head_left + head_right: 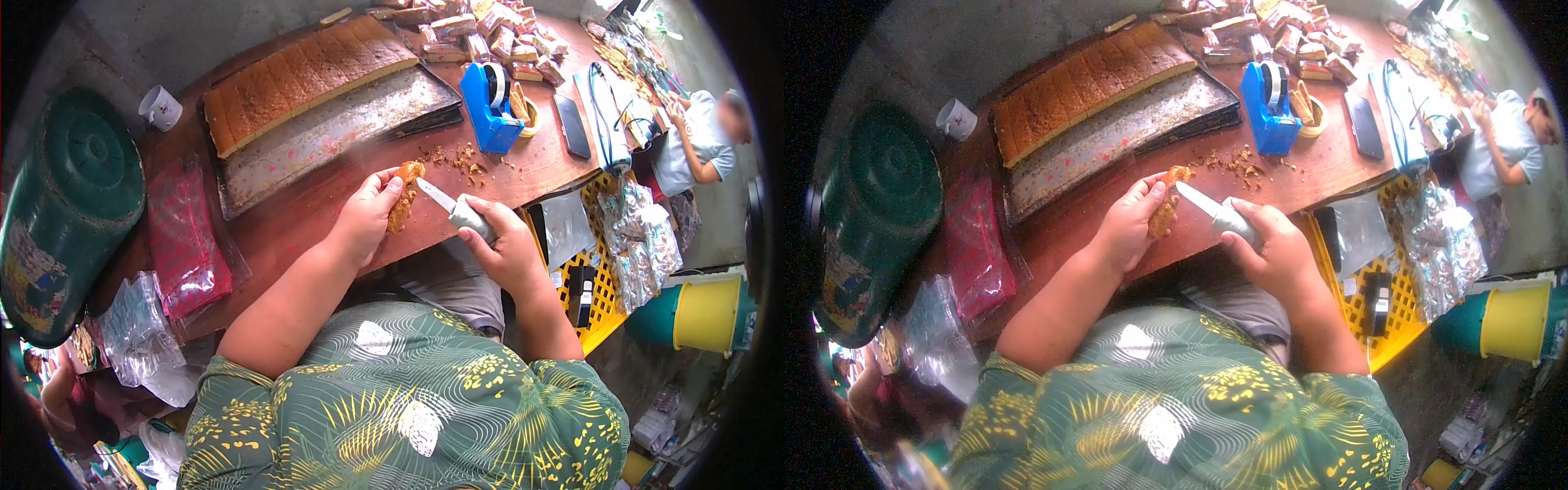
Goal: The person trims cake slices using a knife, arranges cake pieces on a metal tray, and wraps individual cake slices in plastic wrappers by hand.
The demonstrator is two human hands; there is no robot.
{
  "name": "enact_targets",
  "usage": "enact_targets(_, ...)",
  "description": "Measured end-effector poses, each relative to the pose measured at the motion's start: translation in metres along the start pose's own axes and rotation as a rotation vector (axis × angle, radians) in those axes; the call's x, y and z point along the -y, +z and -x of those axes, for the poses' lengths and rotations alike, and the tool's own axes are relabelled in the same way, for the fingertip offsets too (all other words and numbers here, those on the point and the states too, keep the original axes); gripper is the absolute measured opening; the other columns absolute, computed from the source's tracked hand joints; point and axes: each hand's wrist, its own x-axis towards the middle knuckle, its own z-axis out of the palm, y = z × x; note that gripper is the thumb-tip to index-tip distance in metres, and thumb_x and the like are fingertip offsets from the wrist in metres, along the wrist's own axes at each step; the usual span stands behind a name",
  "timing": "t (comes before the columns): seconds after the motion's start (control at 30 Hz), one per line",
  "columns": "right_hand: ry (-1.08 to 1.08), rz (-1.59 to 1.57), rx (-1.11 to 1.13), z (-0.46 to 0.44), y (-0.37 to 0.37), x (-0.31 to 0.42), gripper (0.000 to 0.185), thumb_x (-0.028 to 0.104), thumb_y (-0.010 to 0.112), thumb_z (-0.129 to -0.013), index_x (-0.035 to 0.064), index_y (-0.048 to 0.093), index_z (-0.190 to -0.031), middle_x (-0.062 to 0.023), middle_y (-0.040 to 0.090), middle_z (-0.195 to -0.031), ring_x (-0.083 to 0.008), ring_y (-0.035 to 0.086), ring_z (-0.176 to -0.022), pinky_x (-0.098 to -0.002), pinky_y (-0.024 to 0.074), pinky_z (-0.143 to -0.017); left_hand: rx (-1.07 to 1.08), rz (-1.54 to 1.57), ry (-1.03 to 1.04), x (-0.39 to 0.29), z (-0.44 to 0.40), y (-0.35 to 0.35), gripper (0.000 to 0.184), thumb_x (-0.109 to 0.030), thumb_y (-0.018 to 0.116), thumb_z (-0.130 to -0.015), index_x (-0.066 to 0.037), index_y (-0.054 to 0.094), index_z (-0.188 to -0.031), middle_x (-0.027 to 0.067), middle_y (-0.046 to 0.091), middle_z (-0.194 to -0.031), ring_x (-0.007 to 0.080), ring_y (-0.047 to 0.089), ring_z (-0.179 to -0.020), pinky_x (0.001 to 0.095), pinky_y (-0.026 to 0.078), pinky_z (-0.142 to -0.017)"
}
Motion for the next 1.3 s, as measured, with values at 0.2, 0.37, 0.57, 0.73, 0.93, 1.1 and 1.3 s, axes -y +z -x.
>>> enact_targets(0.2, 0.039, 0.117, 0.086, 0.001, -0.006, 0.004, 0.048, 0.034, 0.075, -0.093, 0.0103, 0.066, -0.133, -0.0193, 0.069, -0.11, -0.0393, 0.068, -0.101, -0.0435, 0.0546, -0.088, 0.008, 0.044, 0.024, 0.003, -0.004, -0.002, 0.038, -0.025, 0.053, -0.111, -0.006, 0.051, -0.143, 0.0026, 0.065, -0.117, 0.0103, 0.062, -0.099, 0.0277, 0.054, -0.085)
enact_targets(0.37, 0.065, 0.143, 0.107, 0.0, -0.006, 0.01, 0.048, 0.035, 0.075, -0.093, 0.0118, 0.066, -0.134, -0.0195, 0.068, -0.11, -0.0397, 0.067, -0.101, -0.0442, 0.0548, -0.088, 0.031, 0.067, 0.042, 0.002, -0.002, 0.0, 0.042, -0.022, 0.055, -0.11, -0.003, 0.048, -0.146, 0.0061, 0.062, -0.127, 0.012, 0.062, -0.112, 0.029, 0.053, -0.098)
enact_targets(0.57, 0.075, 0.115, 0.038, 0.0, -0.002, 0.002, 0.049, 0.036, 0.075, -0.094, 0.0105, 0.066, -0.134, -0.02, 0.069, -0.112, -0.0396, 0.068, -0.103, -0.0434, 0.0547, -0.089, 0.031, 0.039, 0.054, 0.009, -0.006, -0.003, 0.041, -0.021, 0.054, -0.11, -0.004, 0.047, -0.147, 0.0055, 0.062, -0.128, 0.0117, 0.06, -0.115, 0.0295, 0.05, -0.101)
enact_targets(0.73, 0.025, 0.061, 0.097, 0.0, -0.005, 0.003, 0.049, 0.033, 0.076, -0.093, 0.0099, 0.065, -0.135, -0.0193, 0.069, -0.113, -0.0389, 0.068, -0.102, -0.043, 0.0544, -0.09, -0.023, 0.095, 0.01, 0.003, -0.004, -0.001, 0.037, -0.019, 0.047, -0.112, -0.007, 0.049, -0.147, 0.0062, 0.063, -0.128, 0.0151, 0.063, -0.112, 0.0321, 0.053, -0.098)
enact_targets(0.93, -0.024, 0.09, 0.109, -0.002, 0.006, 0.003, 0.048, 0.032, 0.076, -0.093, 0.0114, 0.065, -0.135, -0.0174, 0.069, -0.109, -0.0375, 0.068, -0.097, -0.0425, 0.0555, -0.086, 0.0, 0.126, -0.011, -0.003, 0.003, 0.005, 0.04, -0.019, 0.043, -0.113, -0.002, 0.048, -0.148, 0.0074, 0.062, -0.13, 0.014, 0.061, -0.114, 0.0315, 0.051, -0.1)
enact_targets(1.1, -0.02, 0.118, 0.004, -0.006, 0.01, -0.011, 0.047, 0.032, 0.076, -0.093, 0.0118, 0.066, -0.134, -0.0173, 0.069, -0.108, -0.0374, 0.069, -0.097, -0.0424, 0.056, -0.085, 0.02, 0.151, -0.009, 0.0, 0.002, 0.0, 0.04, -0.018, 0.042, -0.112, -0.001, 0.049, -0.148, 0.0085, 0.063, -0.13, 0.0147, 0.062, -0.112, 0.0315, 0.051, -0.1)
enact_targets(1.3, -0.007, 0.08, 0.061, -0.006, 0.01, -0.007, 0.047, 0.033, 0.075, -0.094, 0.0098, 0.066, -0.134, -0.0185, 0.069, -0.109, -0.038, 0.068, -0.099, -0.043, 0.0552, -0.087, -0.002, 0.16, -0.035, -0.001, 0.001, 0.004, 0.039, -0.016, 0.04, -0.112, -0.003, 0.05, -0.147, 0.0083, 0.064, -0.127, 0.0169, 0.065, -0.109, 0.0342, 0.054, -0.096)
